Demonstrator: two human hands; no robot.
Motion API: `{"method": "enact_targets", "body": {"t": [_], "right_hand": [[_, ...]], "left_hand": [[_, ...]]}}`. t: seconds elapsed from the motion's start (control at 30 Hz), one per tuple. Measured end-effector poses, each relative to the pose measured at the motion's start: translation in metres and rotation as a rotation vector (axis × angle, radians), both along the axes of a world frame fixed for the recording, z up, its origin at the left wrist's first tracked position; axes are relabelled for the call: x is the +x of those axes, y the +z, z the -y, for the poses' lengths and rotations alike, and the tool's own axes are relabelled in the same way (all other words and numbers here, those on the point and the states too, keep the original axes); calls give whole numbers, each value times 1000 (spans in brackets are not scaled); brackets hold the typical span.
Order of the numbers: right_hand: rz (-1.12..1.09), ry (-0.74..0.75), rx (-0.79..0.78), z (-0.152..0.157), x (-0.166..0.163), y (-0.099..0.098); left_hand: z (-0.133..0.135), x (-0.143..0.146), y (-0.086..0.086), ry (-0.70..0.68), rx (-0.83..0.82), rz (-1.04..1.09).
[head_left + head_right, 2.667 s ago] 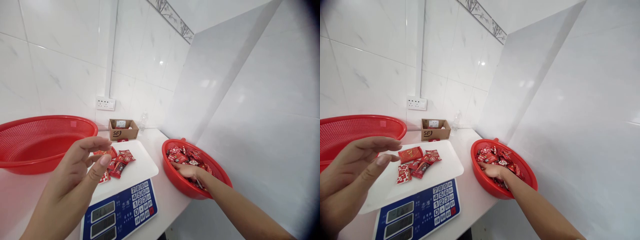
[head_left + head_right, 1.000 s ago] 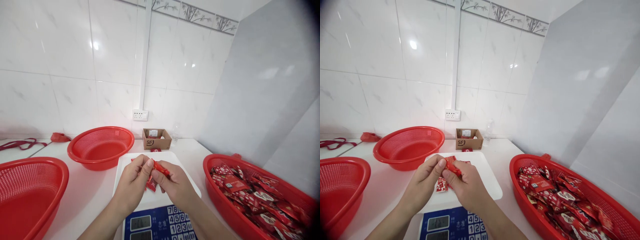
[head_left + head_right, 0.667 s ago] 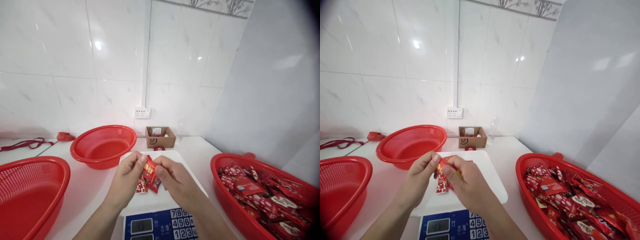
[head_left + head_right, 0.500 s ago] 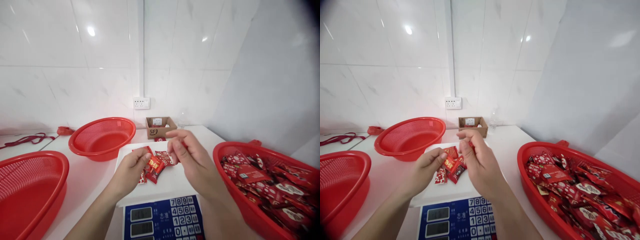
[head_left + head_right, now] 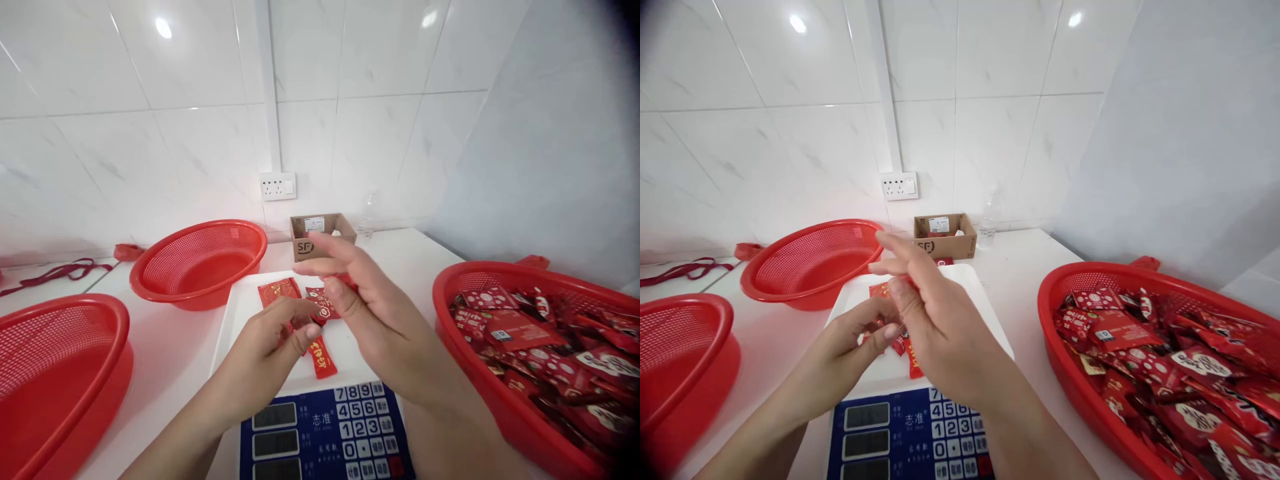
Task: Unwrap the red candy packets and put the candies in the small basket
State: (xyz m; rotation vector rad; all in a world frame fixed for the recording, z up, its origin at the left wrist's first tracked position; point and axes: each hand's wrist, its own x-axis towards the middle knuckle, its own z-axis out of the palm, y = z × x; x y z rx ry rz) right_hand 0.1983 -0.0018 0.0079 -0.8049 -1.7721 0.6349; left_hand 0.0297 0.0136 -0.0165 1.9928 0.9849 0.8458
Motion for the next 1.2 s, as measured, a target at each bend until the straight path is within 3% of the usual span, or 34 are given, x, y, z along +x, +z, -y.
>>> {"method": "enact_targets", "body": {"t": [0.13,0.3,0.5,0.63,1.07,1.2], "right_hand": [[-27,183,-100,2,-13,-8],[-106,276,-199,0,-18,-12],[-125,169,-265,-4,-10,-4],[-49,226,-306,-1,-7,2],[-73,100,-95,0,-6,4],[-73,55,-102,-1,-5,1]], "left_hand": [[10,2,6,-168,-155,351],[12,3,3,-118,-156,471],[13,-7,5,-100,-120,412],[15,-10,7,-141,-110,367],[16,-10,5,-109,-158,325],[17,-10,8,-87,-153,336]]}}
